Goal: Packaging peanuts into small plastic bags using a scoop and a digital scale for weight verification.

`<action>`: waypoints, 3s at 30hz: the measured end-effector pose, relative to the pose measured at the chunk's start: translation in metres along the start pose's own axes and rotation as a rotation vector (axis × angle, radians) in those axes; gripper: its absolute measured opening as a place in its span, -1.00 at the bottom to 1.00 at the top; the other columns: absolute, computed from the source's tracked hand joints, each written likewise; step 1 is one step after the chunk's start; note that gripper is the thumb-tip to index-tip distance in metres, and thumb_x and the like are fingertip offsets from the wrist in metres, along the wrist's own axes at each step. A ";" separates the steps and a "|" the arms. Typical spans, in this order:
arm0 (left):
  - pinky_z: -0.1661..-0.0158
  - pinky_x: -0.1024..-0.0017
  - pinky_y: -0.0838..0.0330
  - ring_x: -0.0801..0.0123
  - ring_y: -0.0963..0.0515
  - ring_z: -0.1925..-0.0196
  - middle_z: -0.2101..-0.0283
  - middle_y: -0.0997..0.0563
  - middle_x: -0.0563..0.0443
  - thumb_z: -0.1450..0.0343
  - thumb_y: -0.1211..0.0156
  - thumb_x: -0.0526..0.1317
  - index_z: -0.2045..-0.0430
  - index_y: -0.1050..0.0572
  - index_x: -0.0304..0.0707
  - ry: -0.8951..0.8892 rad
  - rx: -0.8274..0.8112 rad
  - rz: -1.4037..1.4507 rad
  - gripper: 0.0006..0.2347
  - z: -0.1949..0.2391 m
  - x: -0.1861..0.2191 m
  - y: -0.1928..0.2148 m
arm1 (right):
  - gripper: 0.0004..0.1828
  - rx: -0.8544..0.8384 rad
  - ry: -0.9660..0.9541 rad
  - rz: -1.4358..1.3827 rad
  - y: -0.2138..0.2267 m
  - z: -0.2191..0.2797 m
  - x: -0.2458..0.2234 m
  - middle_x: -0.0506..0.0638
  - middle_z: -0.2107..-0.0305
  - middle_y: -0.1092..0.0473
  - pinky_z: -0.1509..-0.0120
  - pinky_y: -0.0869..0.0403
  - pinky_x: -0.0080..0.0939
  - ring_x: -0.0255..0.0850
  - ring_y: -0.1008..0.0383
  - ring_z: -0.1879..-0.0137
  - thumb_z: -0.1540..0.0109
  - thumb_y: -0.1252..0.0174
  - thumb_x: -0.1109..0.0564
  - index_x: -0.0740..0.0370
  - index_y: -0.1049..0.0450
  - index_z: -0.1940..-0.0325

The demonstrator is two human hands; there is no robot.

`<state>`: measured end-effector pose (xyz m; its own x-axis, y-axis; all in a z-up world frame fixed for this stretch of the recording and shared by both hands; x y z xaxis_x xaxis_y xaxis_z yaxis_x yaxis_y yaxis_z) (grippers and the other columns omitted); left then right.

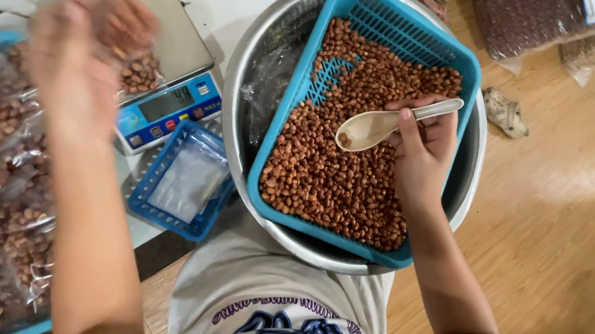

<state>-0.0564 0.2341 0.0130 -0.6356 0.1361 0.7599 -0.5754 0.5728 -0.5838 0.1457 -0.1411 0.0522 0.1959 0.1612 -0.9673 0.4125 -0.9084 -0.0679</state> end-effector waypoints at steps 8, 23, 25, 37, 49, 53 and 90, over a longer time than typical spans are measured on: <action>0.31 0.55 -0.43 0.35 -0.65 0.26 0.21 -0.71 -0.02 -0.37 -0.22 -0.17 0.05 -0.58 -0.14 0.793 -0.205 -0.200 -0.72 0.153 -0.036 -0.098 | -0.76 -0.102 0.652 0.191 -0.045 0.007 -0.057 0.28 0.13 -0.29 -0.22 -0.46 0.09 0.08 -0.38 -0.02 -0.51 -0.03 0.26 0.26 -0.10 -0.16; -0.13 0.27 -0.47 0.14 -0.64 -0.08 0.09 -0.70 -0.08 -0.46 -0.38 -0.23 0.12 -0.68 -0.18 -0.125 0.324 -1.087 -0.85 0.222 0.140 0.045 | -0.75 -0.364 0.558 0.204 -0.047 0.029 -0.025 0.25 0.13 -0.31 -0.31 -0.44 0.02 0.13 -0.52 -0.06 -0.52 -0.08 0.34 0.32 -0.08 -0.06; -0.30 0.13 -0.30 -0.10 -0.52 -0.29 -0.08 -0.66 -0.18 -0.50 -0.37 -0.35 0.06 -0.68 -0.26 -0.450 0.371 -1.456 -0.85 0.258 0.138 0.071 | -0.76 -0.355 0.497 0.221 -0.039 0.029 -0.010 0.26 0.15 -0.37 -0.25 -0.45 -0.04 0.06 -0.53 -0.02 -0.52 -0.09 0.30 0.32 -0.12 -0.07; -0.32 -0.06 -0.15 -0.16 -0.43 -0.30 -0.20 -0.50 -0.28 -0.50 -0.19 -0.26 -0.20 -0.43 -0.28 -0.277 -0.081 -1.478 -0.65 0.197 0.030 0.008 | -0.75 -0.016 0.384 0.636 0.001 -0.079 0.118 0.10 0.20 -0.44 -0.31 -0.33 0.08 0.11 -0.50 -0.11 -0.28 -0.21 0.41 0.15 -0.45 0.05; 0.01 0.21 -0.50 0.11 -0.61 -0.01 0.14 -0.66 0.04 -0.31 -0.33 -0.18 0.30 -0.69 0.00 0.187 -0.524 -1.607 -0.85 0.185 -0.127 0.038 | -0.81 -0.488 -0.152 0.247 -0.022 0.016 0.071 0.19 0.18 -0.47 -0.25 -0.40 0.07 0.01 -0.49 -0.11 -0.35 -0.07 0.42 0.22 -0.24 0.18; -0.04 0.17 -0.55 0.05 -0.68 0.02 0.17 -0.70 -0.15 -0.53 -0.10 -0.24 0.16 -0.61 -0.15 0.444 0.060 -0.805 -0.87 0.166 -0.093 0.027 | -0.82 -0.344 -0.379 0.140 -0.001 0.035 0.086 0.23 0.12 -0.46 -0.18 -0.47 -0.01 -0.07 -0.49 -0.06 -0.36 -0.09 0.37 0.21 -0.22 0.11; 0.25 0.39 -0.65 0.34 -0.65 0.25 0.30 -0.66 -0.12 -0.37 -0.37 -0.30 0.32 -0.61 -0.31 0.269 -0.207 -0.275 -0.89 0.101 -0.011 -0.142 | -0.83 0.014 0.153 0.174 0.019 0.003 0.001 0.08 0.15 -0.44 0.11 -0.55 -0.36 -0.29 -0.47 0.15 -0.45 -0.10 0.25 0.15 -0.23 -0.02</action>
<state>-0.0195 0.0695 0.0590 -0.3010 0.1456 0.9424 -0.5722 0.7630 -0.3006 0.1514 -0.1588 0.0489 0.3958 0.0571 -0.9166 0.3486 -0.9327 0.0924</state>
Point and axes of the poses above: each hand's wrist, its own z-axis away from the middle knuckle, its own y-axis out of the back of the hand, x = y × z, the point moved 3 cm from there along -z, towards the middle knuckle
